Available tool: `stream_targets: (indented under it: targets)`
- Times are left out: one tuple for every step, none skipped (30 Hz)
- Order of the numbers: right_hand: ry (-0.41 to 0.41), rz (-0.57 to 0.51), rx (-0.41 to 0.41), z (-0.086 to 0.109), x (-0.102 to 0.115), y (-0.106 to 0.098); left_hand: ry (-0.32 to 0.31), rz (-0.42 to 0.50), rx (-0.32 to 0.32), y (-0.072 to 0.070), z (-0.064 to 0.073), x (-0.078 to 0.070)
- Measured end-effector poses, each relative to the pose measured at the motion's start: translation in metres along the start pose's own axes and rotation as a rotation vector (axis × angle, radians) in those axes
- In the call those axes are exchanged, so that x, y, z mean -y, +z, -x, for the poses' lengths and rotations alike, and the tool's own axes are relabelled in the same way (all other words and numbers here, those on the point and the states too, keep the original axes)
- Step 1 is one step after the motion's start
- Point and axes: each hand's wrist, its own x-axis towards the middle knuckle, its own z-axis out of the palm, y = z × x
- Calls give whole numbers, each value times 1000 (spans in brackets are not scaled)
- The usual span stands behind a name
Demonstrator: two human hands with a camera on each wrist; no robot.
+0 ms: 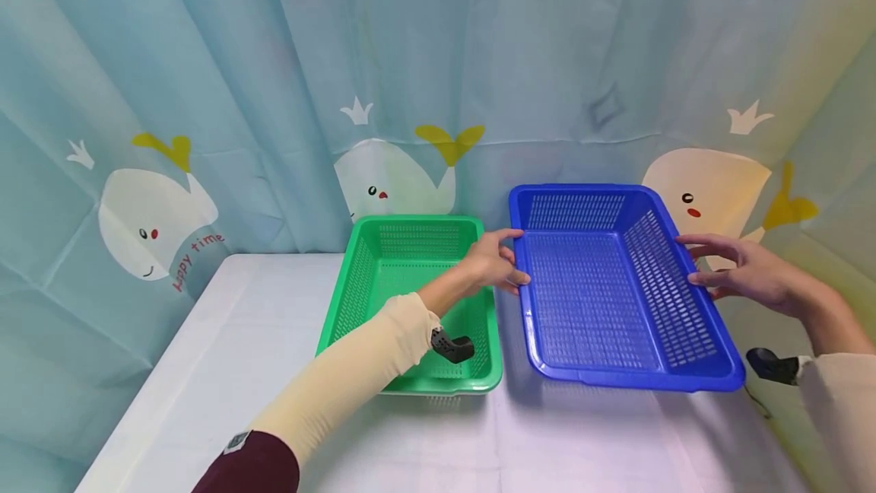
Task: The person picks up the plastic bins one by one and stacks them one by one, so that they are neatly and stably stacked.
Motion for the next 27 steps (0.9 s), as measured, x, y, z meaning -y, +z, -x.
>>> stream_targets:
  targets:
    - [-2,16,-8,1,3,-1,19,9,6,-2,1,-2]
    - [-7,31,-19,1,7,-2,30,14,13,-4,2,-5]
    - [-13,51,-31,2,11,-3,40,17,18,-6,3,-7]
    - [-18,72,-43,2,14,-5,48,19,23,-8,4,-10]
    - [-24,93,-57,2,18,-6,51,17,27,-11,5,-14]
    - [-26,107,-71,3,22,-7,52,18,33,-13,6,-17]
    - [-27,122,-80,4,26,-9,55,16,38,-15,7,-20]
    - [-23,128,-88,5,29,-11,58,14,45,-18,9,-24]
    - [-18,133,-92,6,33,-12,62,13,51,-20,10,-27]
    - [-10,139,-98,7,36,-14,68,15,58,-22,11,-29]
    - [-3,145,-105,8,39,-15,75,18,67,-24,12,-32]
    - [4,145,-109,9,41,-17,86,23,78,-26,13,-35]
    - [13,144,-113,10,44,-18,100,24,85,-28,14,-38]
    - [15,141,-118,11,47,-19,112,25,91,-30,15,-40]
    - [19,140,-129,12,49,-20,124,23,98,-31,16,-42]
    - [20,142,-140,13,51,-21,135,21,103,-33,17,-44]
    - [14,142,-149,14,53,-22,141,15,105,-34,18,-47]
    - [12,140,-163,15,56,-22,147,11,107,-35,18,-48]
    - [6,139,-176,15,58,-23,150,7,106,-37,19,-50]
    - [-3,138,-187,16,59,-24,151,8,107,-38,20,-52]
    - [-12,139,-197,17,61,-24,152,10,108,-39,21,-53]
    - [-21,138,-208,17,63,-25,150,14,108,-40,22,-55]
    - [-30,136,-217,18,64,-25,149,16,108,-41,22,-56]
    - [-35,133,-227,18,66,-25,151,23,110,-42,23,-57]
    - [-44,129,-231,19,67,-25,151,25,111,-42,23,-59]
    - [-50,127,-238,20,68,-26,152,27,111,-43,24,-59]
    - [-54,126,-243,20,69,-26,153,26,112,-44,24,-60]
